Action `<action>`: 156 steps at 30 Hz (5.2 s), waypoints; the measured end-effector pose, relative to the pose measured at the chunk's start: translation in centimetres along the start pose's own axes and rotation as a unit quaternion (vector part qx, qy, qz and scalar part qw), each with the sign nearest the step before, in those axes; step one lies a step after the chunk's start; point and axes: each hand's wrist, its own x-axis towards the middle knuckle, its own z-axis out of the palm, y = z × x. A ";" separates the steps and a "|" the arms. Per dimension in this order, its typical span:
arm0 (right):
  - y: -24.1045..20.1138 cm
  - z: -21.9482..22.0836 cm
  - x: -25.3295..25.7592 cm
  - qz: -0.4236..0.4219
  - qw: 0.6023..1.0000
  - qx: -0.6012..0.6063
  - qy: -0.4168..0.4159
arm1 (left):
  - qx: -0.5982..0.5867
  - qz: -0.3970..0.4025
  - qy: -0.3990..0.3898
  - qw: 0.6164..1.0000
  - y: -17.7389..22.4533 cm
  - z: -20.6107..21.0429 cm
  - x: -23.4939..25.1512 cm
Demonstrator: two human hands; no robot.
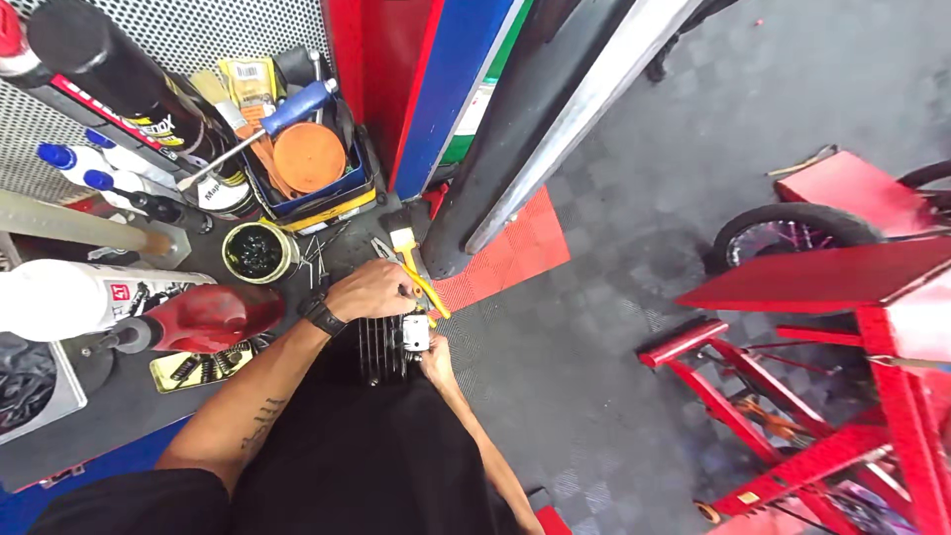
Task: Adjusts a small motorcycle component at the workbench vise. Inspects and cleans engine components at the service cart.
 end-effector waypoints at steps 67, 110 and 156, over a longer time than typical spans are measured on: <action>-4.4 -4.5 -1.4 -0.061 0.988 -0.114 -0.080 | -0.008 0.022 0.176 0.984 -1.1 1.8 -1.5; -4.5 -3.1 -0.1 0.163 0.973 0.113 -0.117 | -0.013 0.020 0.170 0.985 -1.2 2.0 -1.3; -4.4 -1.1 0.6 0.022 0.993 0.009 -0.117 | 0.063 -0.013 0.137 0.988 0.1 1.9 -1.2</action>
